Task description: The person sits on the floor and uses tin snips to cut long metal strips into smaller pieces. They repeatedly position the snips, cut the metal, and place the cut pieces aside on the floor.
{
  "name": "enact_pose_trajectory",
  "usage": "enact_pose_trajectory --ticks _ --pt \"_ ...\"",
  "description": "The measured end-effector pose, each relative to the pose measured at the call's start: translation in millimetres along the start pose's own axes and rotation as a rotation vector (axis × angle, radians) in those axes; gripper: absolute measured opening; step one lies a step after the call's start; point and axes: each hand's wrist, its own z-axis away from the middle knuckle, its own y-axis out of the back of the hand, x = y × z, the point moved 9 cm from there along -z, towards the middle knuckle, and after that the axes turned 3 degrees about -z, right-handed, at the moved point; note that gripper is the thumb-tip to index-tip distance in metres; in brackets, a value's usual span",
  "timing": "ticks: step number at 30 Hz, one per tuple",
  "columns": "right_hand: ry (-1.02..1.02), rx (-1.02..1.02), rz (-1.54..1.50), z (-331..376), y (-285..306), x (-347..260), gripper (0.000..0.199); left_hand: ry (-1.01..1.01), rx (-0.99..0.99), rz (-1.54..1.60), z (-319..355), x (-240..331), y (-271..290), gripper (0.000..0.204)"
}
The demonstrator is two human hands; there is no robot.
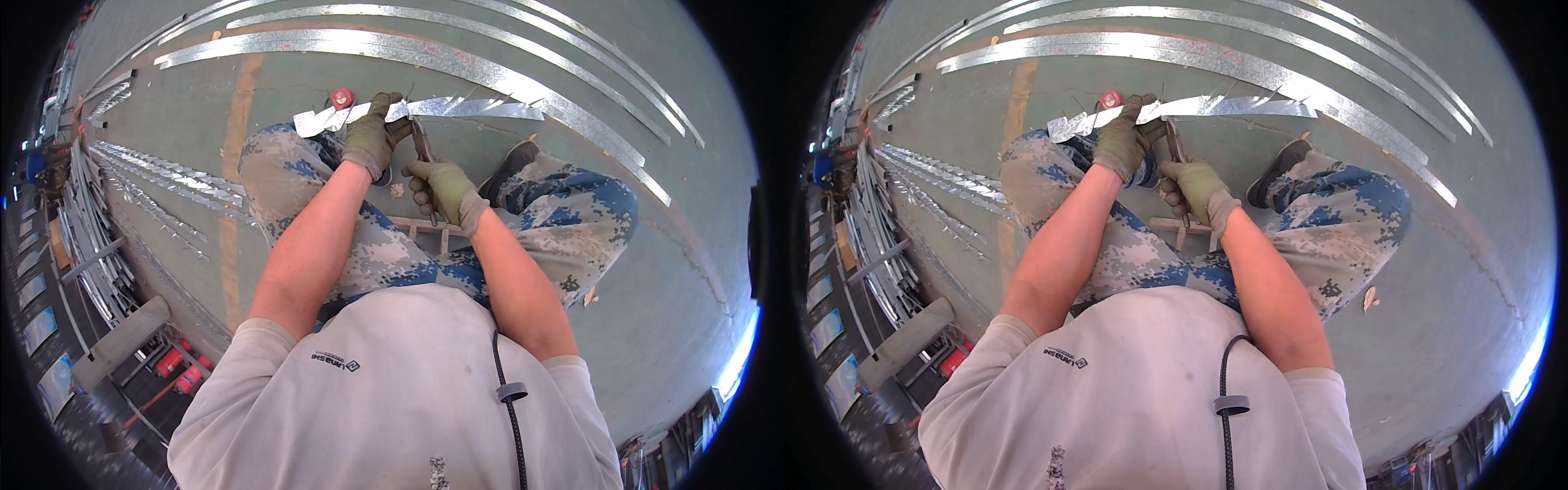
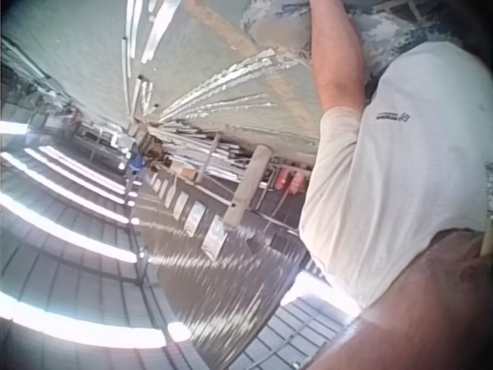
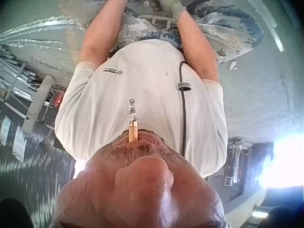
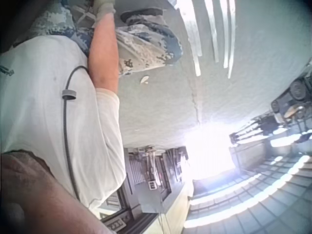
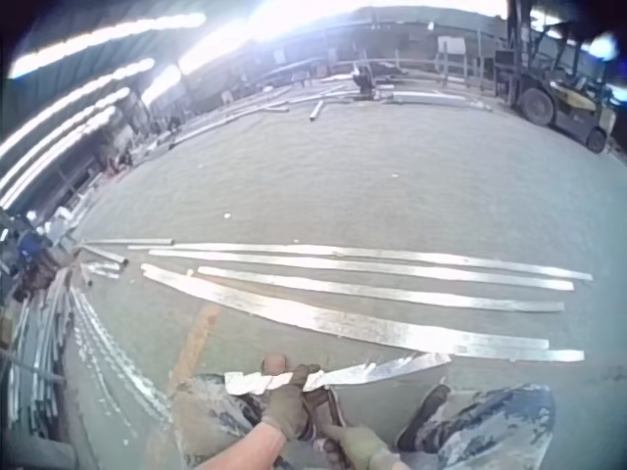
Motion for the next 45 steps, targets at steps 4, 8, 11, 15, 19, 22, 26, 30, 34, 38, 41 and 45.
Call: enact_pose_trajectory --ticks 4,8,11,15,19,22,26,30,34,38,41,45 --pt "-0.019 0.151 0.106 -7.3 5.1 8.0 0.022 0.0 0.024 -0.048 0.9 -6.4 3.4 0.035" --pt "0.04 0.306 0.261 -6.3 9.7 2.0 0.023 -0.029 -0.006 -0.046 0.9 -7.2 -0.1 0.036" --pt "0.169 0.412 0.714 -10.8 16.5 -18.0 0.025 -0.012 -0.013 -0.086 5.1 -6.0 -7.1 0.038" --pt "0.306 0.553 1.425 -21.2 13.5 -40.8 0.027 -0.026 -0.073 -0.305 -11.4 -10.1 1.5 0.041" --pt "0.263 0.563 1.666 17.6 -3.4 -63.7 0.03 -0.1 -0.033 -0.355 -8.1 -3.3 -2.7 0.042" --pt "0.336 0.638 1.614 10.9 3.0 -74.1 0.034 0.058 0.028 -0.142 -5.3 -3.7 -9.4 0.044" --pt "0.316 0.653 1.595 -0.2 22.2 -73.2 0.045 0.117 0.006 -0.158 5.3 -9.3 -15.4 0.046" --pt "0.194 0.636 1.595 -18.1 35.0 -65.7 0.073 0.08 -0.058 -0.098 11.7 -6.3 -19.2 0.046" --pt "0.257 0.616 1.473 -18.8 25.0 -68.0 0.046 0.011 -0.149 -0.073 0.0 -13.9 -20.3 0.046" --pt "0.27 0.536 1.44 11.9 -6.5 -73.1 0.058 -0.031 -0.108 -0.106 15.1 -7.6 -21.6 0.045" --pt "0.193 0.512 1.426 2.9 -4.5 -71.0 0.075 -0.021 -0.267 -0.063 -10.6 -24.4 -16.6 0.048" --pt "0.262 0.511 1.348 25.0 -15.5 -88.1 0.047 -0.189 -0.396 -0.212 -31.7 -27.5 -16.7 0.052"
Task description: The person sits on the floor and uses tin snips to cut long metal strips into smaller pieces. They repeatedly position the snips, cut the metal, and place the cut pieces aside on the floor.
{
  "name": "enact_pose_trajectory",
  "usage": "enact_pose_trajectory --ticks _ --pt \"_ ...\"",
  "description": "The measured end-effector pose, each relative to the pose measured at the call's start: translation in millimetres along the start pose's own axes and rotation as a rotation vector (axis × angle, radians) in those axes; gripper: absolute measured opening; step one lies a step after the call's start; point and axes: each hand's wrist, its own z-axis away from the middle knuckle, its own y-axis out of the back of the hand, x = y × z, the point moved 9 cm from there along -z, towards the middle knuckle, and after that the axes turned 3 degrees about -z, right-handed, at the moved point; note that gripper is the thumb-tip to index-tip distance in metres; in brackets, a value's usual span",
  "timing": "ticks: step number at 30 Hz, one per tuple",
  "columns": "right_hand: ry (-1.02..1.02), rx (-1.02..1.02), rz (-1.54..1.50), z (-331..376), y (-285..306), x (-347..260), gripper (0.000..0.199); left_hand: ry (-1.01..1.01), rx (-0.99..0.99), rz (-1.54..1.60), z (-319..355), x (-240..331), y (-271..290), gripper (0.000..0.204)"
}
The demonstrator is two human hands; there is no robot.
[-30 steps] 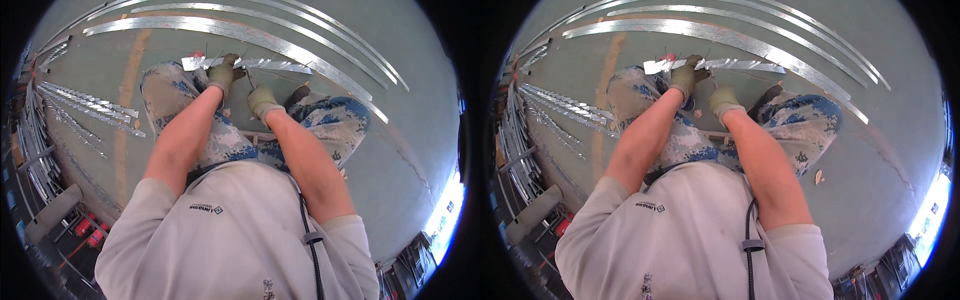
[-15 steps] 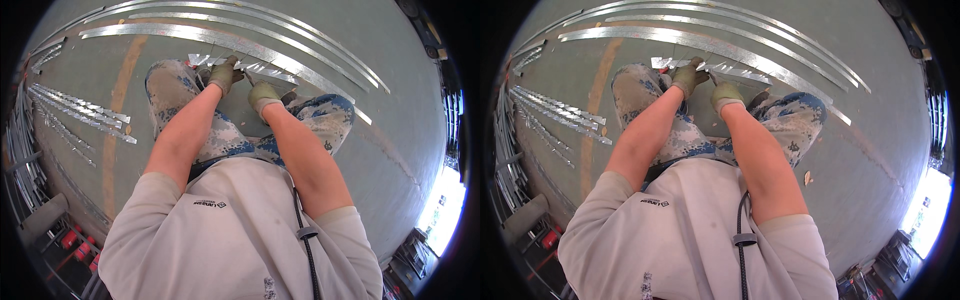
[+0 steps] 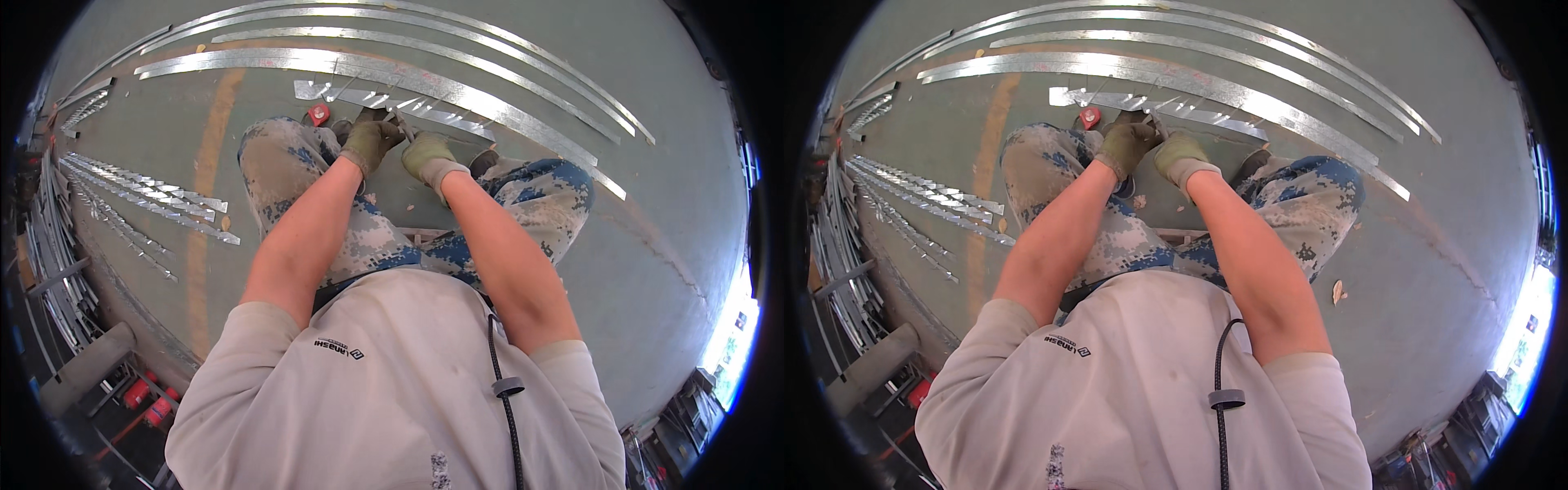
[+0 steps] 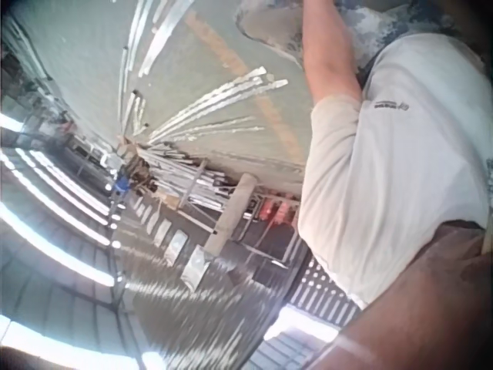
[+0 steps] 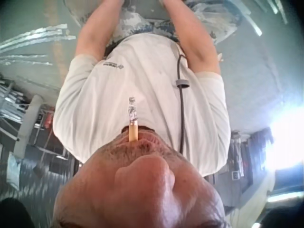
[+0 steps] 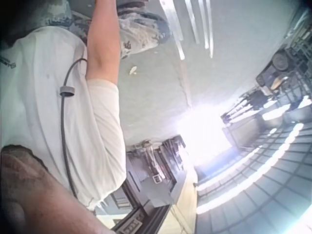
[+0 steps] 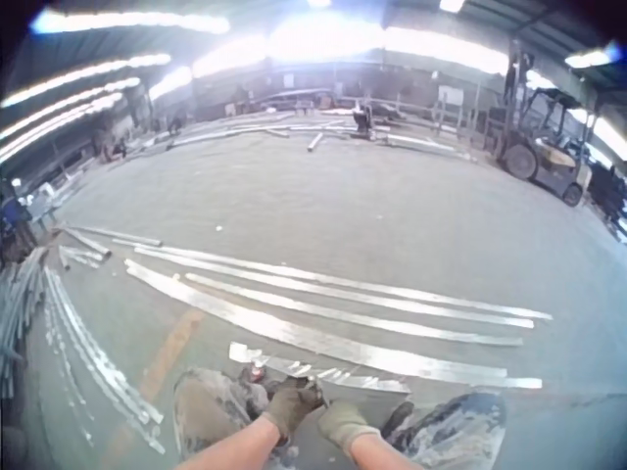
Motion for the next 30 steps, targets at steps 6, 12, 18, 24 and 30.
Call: enact_pose_trajectory --ticks 6,12,18,24,30 --pt "0.226 -0.025 0.161 26.9 18.0 -38.6 0.04 -0.373 -0.088 -0.851 -21.7 -8.7 -7.5 0.049" --pt "0.152 -0.041 0.025 40.3 27.5 -30.1 0.041 -0.518 0.041 -1.353 10.9 43.1 -43.9 0.048" --pt "0.092 -0.153 -0.15 41.9 18.3 11.9 0.038 -0.312 0.044 -0.976 -17.9 6.4 8.3 0.061" --pt "-0.262 -0.327 -1.011 17.7 -56.5 84.7 0.037 -0.362 0.112 -1.172 3.7 42.5 -25.2 0.057" --pt "-0.246 -0.402 -1.074 9.0 -73.9 77.7 0.039 -0.178 0.075 -0.557 -6.4 11.5 1.1 0.069"
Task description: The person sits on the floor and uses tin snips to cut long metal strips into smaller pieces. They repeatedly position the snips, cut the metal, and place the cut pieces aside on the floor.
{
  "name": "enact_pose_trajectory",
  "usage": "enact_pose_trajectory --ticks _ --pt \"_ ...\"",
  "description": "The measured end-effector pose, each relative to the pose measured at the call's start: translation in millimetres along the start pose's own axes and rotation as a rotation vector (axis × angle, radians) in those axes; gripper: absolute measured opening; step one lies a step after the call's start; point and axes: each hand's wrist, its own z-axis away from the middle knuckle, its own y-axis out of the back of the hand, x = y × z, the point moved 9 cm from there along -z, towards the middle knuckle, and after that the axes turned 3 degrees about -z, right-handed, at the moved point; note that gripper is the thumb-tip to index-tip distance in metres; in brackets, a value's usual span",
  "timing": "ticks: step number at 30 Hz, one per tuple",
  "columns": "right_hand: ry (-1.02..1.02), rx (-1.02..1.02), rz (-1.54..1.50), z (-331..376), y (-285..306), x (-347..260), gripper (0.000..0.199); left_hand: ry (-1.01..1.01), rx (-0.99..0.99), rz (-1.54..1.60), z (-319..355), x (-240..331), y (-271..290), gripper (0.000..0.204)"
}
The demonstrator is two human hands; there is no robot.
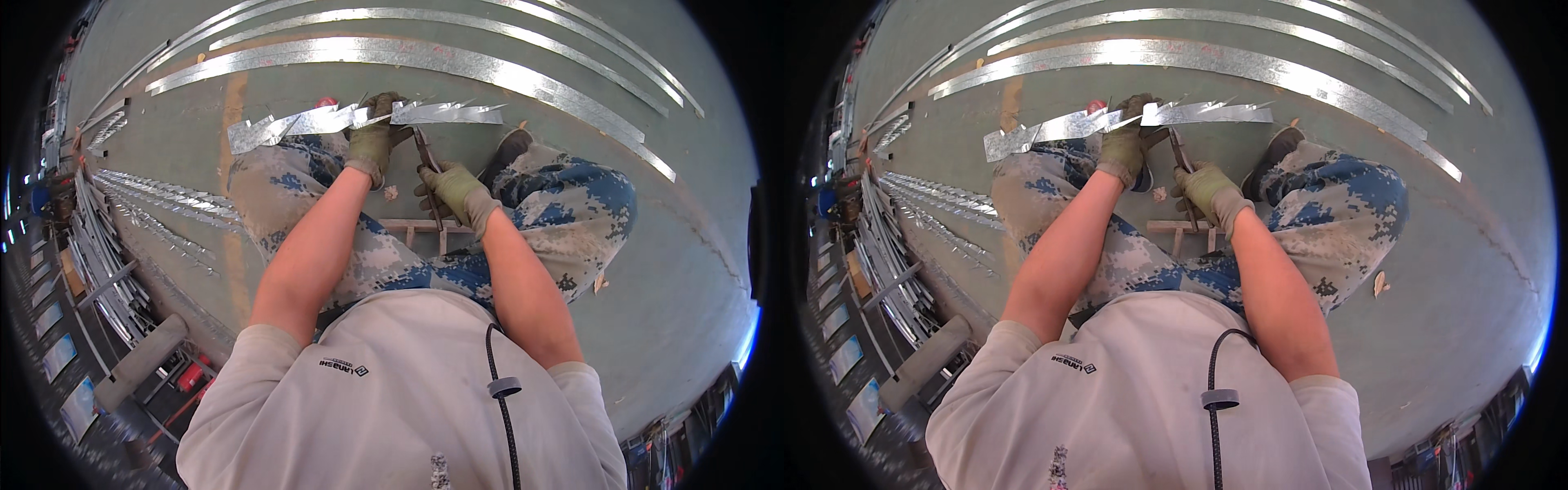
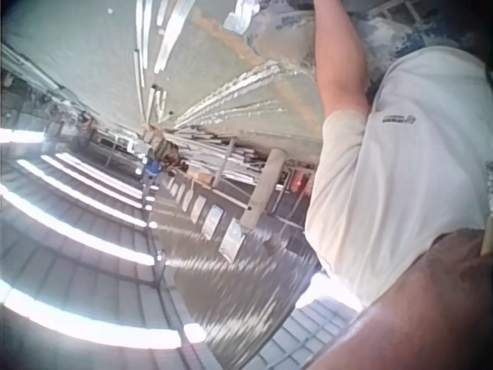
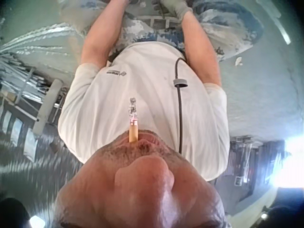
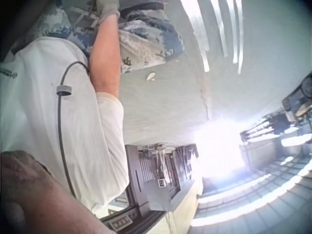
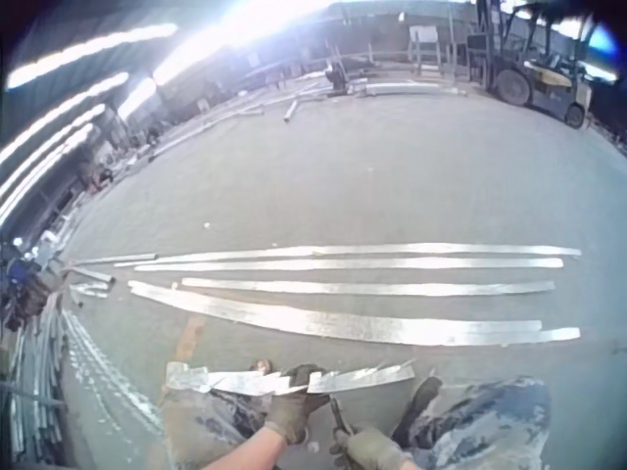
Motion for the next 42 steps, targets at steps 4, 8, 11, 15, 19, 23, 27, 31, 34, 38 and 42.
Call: enact_pose_trajectory --ticks 4,8,11,15,19,23,27,31,34,38,42 --pt "0.025 -0.012 -0.051 -6.8 -0.2 1.8 0.042 0.009 -0.029 0.001 6.5 14.8 -8.5 0.042" --pt "0.04 -0.026 -0.044 -9.4 -2.5 -2.9 0.038 0.112 0.079 0.061 2.8 18.5 -1.4 0.043" --pt "0.025 -0.023 -0.01 -7.5 -2.8 -6.4 0.039 0.431 0.184 0.573 12.3 13.1 -10.6 0.044" --pt "0.027 -0.002 0.047 -10.0 -1.3 -5.0 0.039 0.434 0.198 0.564 13.9 10.4 -7.8 0.041" --pt "0.015 -0.023 0.03 -11.1 -4.1 0.1 0.039 0.479 0.256 0.575 14.3 11.1 -7.7 0.038" --pt "0.045 -0.011 -0.025 -12.9 -7.6 -2.2 0.035 0.465 0.279 0.572 13.8 11.4 -6.7 0.036" --pt "0.02 -0.022 -0.08 -12.1 -11.3 -4.1 0.032 0.506 0.305 0.582 13.0 10.7 -6.6 0.035" --pt "-0.018 -0.026 -0.152 -10.9 -13.2 -3.7 0.03 0.515 0.313 0.577 15.2 9.4 -6.4 0.034" --pt "-0.028 -0.031 -0.168 -10.2 -13.4 -4.0 0.028 0.531 0.313 0.614 17.0 9.2 -5.9 0.034" --pt "-0.037 -0.035 -0.169 -8.6 -12.5 -4.8 0.031 0.538 0.32 0.608 16.5 9.7 -6.1 0.033" --pt "-0.007 -0.007 -0.064 -14.5 -8.2 -4.4 0.035 0.561 0.36 0.61 14.5 3.9 -2.9 0.033"
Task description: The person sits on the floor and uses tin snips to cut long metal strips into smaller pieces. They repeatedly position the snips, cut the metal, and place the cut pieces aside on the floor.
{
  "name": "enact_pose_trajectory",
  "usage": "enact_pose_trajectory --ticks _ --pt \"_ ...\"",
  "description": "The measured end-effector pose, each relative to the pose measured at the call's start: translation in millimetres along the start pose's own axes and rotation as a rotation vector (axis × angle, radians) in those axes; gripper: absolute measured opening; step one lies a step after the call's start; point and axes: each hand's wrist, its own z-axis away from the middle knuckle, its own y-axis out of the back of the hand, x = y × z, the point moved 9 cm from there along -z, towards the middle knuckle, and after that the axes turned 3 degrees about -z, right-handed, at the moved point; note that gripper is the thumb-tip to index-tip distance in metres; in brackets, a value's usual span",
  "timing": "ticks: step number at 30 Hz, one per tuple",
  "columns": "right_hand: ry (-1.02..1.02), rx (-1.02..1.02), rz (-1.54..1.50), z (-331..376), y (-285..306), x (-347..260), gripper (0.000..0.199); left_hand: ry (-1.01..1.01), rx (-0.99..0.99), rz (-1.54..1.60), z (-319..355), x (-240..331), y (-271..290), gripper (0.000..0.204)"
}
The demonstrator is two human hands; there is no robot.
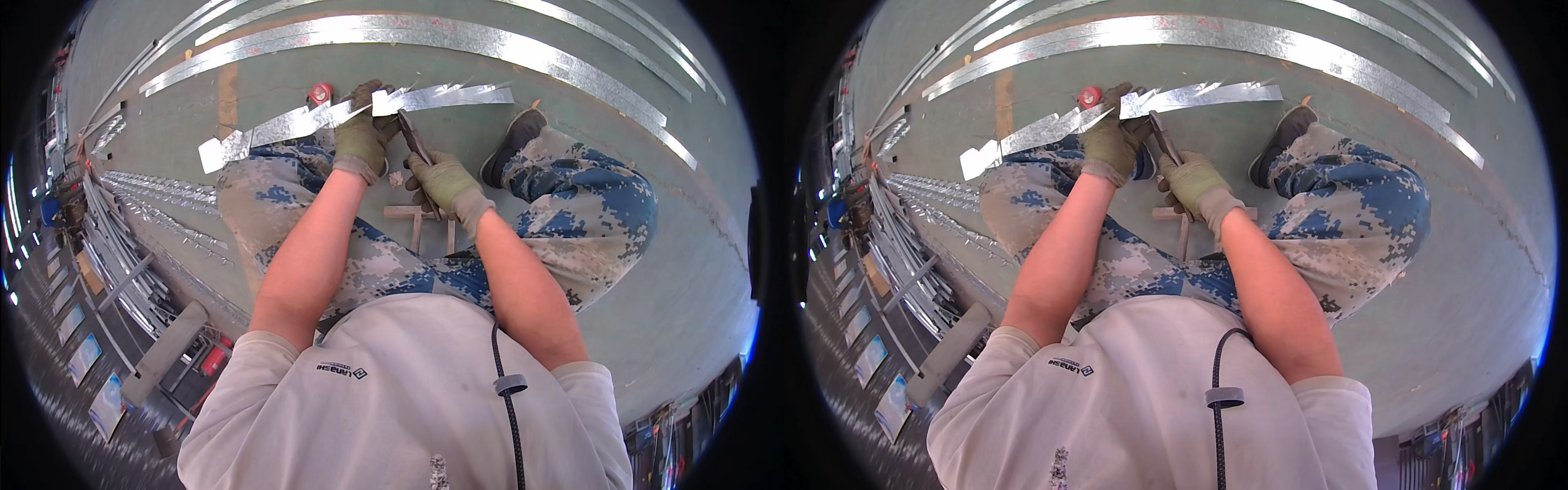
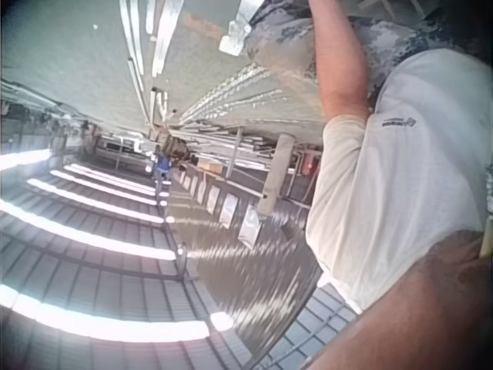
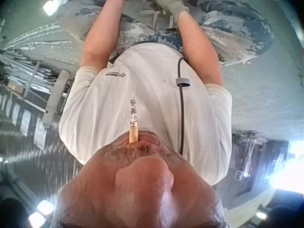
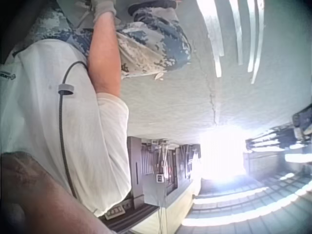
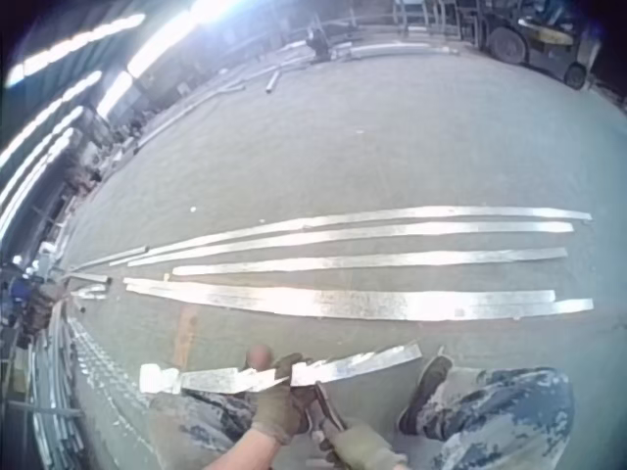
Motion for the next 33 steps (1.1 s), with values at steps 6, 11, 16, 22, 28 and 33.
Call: enact_pose_trajectory --ticks 6,11,16,22,28,33 --pt "-0.011 0.08 0.016 -6.4 3.8 1.0 0.036 -0.005 -0.035 -0.04 -9.3 -6.7 0.5 0.034" --pt "-0.048 0.068 0.008 -5.2 7.1 -2.5 0.036 -0.087 -0.058 -0.298 -19.5 -7.9 -2.2 0.034" --pt "-0.064 0.008 -0.038 -2.2 3.4 -4.2 0.035 -0.089 -0.149 -0.442 -48.2 -37.1 20.6 0.045" --pt "-0.097 -0.09 -0.154 -8.4 0.3 3.3 0.037 0.148 -0.082 0.089 -19.9 -32.7 -3.5 0.049" --pt "-0.122 -0.216 -0.328 -2.1 -11.9 3.5 0.039 0.071 -0.072 0.096 -8.8 -19.2 -4.9 0.047" --pt "-0.177 -0.422 -0.582 7.5 -28.5 -0.5 0.043 0.104 -0.198 0.187 -5.3 -14.1 -9.3 0.047"
